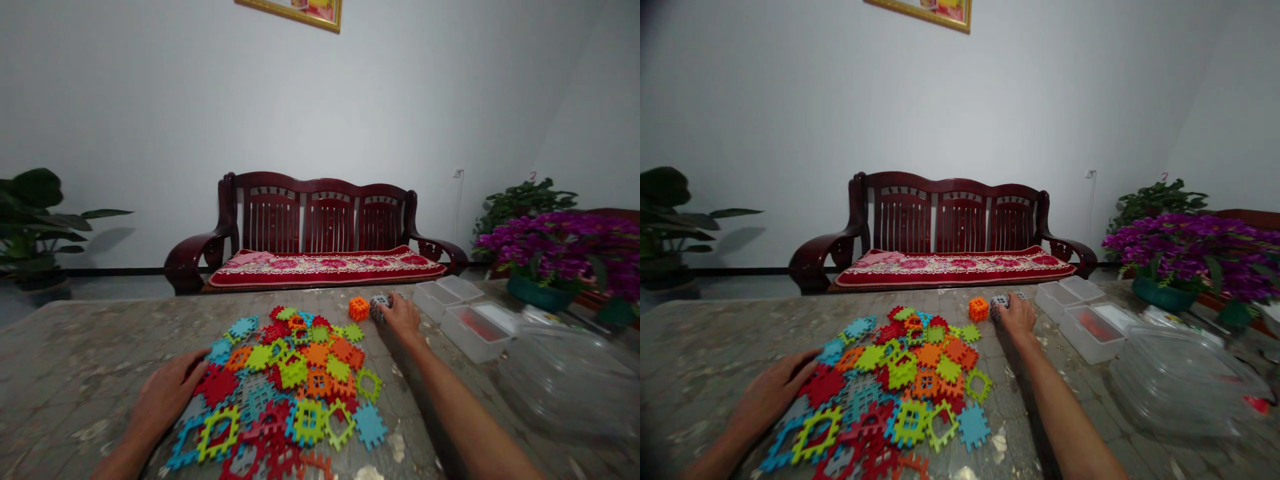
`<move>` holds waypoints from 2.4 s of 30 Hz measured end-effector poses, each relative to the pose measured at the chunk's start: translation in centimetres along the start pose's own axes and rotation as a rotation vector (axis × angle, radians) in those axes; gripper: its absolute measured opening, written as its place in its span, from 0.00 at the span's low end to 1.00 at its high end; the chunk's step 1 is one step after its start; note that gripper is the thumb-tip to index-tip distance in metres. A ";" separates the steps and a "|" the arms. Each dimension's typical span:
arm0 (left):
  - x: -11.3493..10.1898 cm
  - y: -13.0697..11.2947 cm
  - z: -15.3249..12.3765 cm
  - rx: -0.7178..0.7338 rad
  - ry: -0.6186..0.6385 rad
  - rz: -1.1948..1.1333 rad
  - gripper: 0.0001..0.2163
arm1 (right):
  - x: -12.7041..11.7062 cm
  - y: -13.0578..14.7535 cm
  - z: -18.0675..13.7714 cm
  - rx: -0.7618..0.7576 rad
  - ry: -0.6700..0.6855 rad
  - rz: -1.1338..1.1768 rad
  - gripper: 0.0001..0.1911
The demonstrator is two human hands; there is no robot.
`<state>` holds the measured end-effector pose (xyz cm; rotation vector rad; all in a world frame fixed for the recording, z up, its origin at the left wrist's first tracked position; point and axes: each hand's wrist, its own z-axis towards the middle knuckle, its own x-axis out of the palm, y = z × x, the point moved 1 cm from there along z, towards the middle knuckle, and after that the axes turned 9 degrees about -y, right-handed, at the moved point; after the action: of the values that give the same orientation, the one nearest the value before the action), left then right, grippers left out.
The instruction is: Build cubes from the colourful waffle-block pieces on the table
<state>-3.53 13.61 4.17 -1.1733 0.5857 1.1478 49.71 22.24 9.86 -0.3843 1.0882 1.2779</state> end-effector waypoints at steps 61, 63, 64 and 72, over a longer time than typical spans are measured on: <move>-1.3 -2.8 -1.4 0.003 -0.037 -0.006 0.19 | -2.8 21.5 -15.5 -0.805 0.716 0.605 0.12; -1.4 -2.9 -1.4 0.000 -0.037 -0.004 0.19 | -2.8 20.7 -15.2 -0.731 0.678 0.706 0.08; -1.4 -2.9 -1.4 -0.002 -0.038 -0.003 0.19 | -2.9 20.2 -15.0 -0.703 0.636 0.757 0.06; -1.2 -2.7 -1.3 0.003 -0.050 -0.006 0.20 | -4.0 10.7 -12.1 -0.620 0.068 0.874 0.09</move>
<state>-1.28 12.06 5.81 -1.1402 0.5452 1.1671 35.29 14.07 10.70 -0.4245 0.9141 2.4128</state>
